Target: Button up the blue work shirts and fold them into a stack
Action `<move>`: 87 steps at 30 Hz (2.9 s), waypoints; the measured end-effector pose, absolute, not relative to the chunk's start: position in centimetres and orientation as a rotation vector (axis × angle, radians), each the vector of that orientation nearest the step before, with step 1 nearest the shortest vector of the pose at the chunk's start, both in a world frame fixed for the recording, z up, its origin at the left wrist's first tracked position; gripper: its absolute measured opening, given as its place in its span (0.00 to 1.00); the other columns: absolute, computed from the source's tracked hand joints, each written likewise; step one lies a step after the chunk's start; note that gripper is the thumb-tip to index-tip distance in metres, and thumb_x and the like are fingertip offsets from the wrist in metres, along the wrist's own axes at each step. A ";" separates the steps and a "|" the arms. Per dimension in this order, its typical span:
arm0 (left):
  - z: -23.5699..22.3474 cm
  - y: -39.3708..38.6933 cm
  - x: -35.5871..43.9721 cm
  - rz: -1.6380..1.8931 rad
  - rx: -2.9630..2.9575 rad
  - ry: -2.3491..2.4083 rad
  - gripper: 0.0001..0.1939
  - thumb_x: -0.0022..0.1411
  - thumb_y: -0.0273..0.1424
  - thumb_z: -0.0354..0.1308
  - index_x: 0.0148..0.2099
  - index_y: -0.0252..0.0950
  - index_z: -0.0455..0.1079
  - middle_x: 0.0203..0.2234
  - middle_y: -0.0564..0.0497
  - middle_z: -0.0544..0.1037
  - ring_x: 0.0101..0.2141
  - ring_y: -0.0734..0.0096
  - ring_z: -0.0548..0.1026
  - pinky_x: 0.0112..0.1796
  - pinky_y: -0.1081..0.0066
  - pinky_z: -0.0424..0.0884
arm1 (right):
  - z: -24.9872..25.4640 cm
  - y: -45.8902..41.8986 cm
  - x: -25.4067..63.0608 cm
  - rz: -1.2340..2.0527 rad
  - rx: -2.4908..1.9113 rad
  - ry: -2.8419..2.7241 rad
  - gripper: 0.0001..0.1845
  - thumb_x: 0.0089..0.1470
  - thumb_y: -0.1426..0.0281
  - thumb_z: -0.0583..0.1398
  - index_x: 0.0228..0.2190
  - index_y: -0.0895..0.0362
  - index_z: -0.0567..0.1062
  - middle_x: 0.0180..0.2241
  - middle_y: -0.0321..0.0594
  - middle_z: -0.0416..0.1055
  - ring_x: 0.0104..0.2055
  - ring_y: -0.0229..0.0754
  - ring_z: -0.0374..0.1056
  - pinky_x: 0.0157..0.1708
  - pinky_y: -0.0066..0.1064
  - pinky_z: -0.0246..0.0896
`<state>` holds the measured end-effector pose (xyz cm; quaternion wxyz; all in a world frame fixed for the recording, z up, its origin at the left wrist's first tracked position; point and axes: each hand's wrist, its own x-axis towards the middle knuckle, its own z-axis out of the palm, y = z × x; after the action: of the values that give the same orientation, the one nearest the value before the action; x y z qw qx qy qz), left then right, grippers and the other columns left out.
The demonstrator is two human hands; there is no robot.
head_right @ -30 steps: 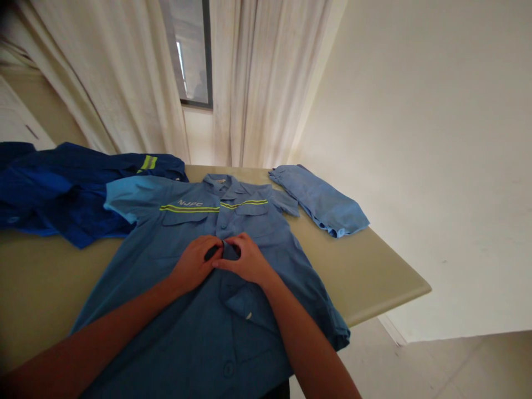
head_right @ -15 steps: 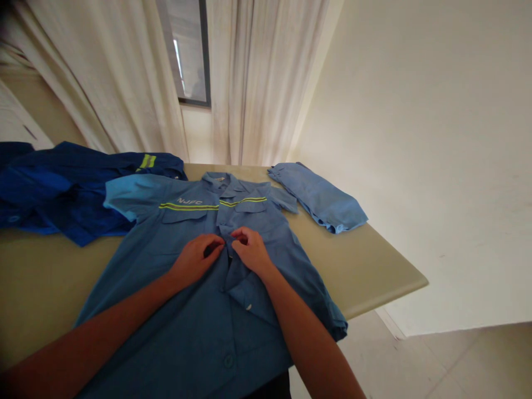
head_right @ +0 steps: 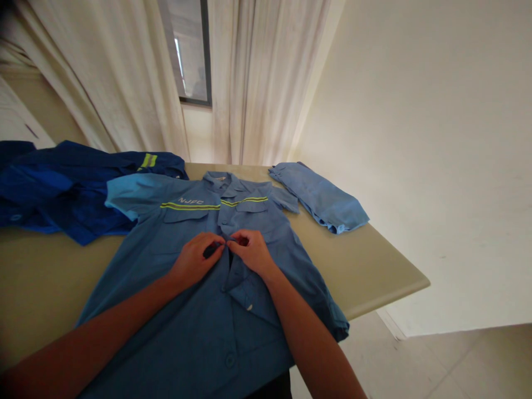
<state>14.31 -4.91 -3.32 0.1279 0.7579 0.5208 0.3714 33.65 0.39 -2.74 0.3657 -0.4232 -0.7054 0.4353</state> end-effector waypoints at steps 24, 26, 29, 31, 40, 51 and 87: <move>-3.9 -3.8 13.6 1.133 1.753 1.343 0.05 0.61 0.30 0.58 0.40 0.40 0.67 0.31 0.55 0.80 0.34 0.67 0.80 0.37 0.68 0.73 | -2.1 -1.0 32.8 0.717 -1.128 -2.121 0.04 0.55 0.73 0.67 0.35 0.55 0.81 0.27 0.34 0.73 0.29 0.38 0.67 0.33 0.28 0.59; -3.9 -3.9 13.7 1.152 1.709 1.318 0.06 0.63 0.34 0.60 0.42 0.41 0.67 0.32 0.54 0.80 0.34 0.66 0.80 0.38 0.67 0.74 | -1.8 -1.3 32.6 0.612 -1.161 -2.160 0.04 0.55 0.74 0.66 0.35 0.55 0.80 0.29 0.35 0.73 0.30 0.38 0.67 0.34 0.29 0.59; -3.9 -3.8 13.7 1.150 1.645 1.304 0.11 0.64 0.39 0.61 0.42 0.41 0.66 0.32 0.53 0.81 0.34 0.65 0.80 0.36 0.67 0.73 | -1.6 -1.5 32.4 0.531 -1.183 -2.198 0.04 0.57 0.75 0.65 0.35 0.55 0.80 0.32 0.36 0.74 0.32 0.38 0.67 0.35 0.29 0.58; -3.9 -3.6 13.7 1.142 1.618 1.291 0.10 0.64 0.39 0.61 0.41 0.40 0.65 0.31 0.53 0.81 0.33 0.65 0.80 0.35 0.67 0.72 | -1.7 -1.6 32.3 0.520 -1.173 -2.213 0.04 0.58 0.75 0.65 0.36 0.55 0.79 0.32 0.36 0.73 0.32 0.38 0.67 0.34 0.28 0.58; -4.3 -2.7 13.6 1.196 1.504 1.216 0.11 0.56 0.34 0.63 0.39 0.39 0.64 0.28 0.56 0.77 0.30 0.70 0.76 0.32 0.70 0.69 | -1.8 -1.8 32.4 0.476 -1.056 -2.253 0.06 0.59 0.75 0.64 0.38 0.53 0.80 0.37 0.37 0.73 0.32 0.37 0.67 0.35 0.28 0.60; -4.2 -2.6 13.7 1.217 1.554 1.274 0.10 0.55 0.35 0.61 0.38 0.39 0.65 0.27 0.57 0.73 0.27 0.73 0.70 0.29 0.72 0.65 | -2.6 -1.0 32.4 0.925 -1.024 -1.984 0.10 0.51 0.75 0.68 0.37 0.56 0.78 0.30 0.32 0.71 0.29 0.36 0.66 0.31 0.27 0.61; -5.1 -3.2 14.0 0.831 2.326 1.618 0.21 0.69 0.24 0.46 0.59 0.39 0.71 0.50 0.42 0.80 0.51 0.53 0.76 0.54 0.53 0.70 | -2.8 0.3 32.7 0.838 -1.053 -1.965 0.08 0.61 0.64 0.62 0.38 0.55 0.76 0.27 0.32 0.72 0.27 0.38 0.67 0.29 0.28 0.60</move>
<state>14.00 -3.20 -5.14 0.0944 0.7841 0.5456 0.2802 32.71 0.26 -2.84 0.3708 -0.4106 -0.7662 0.3268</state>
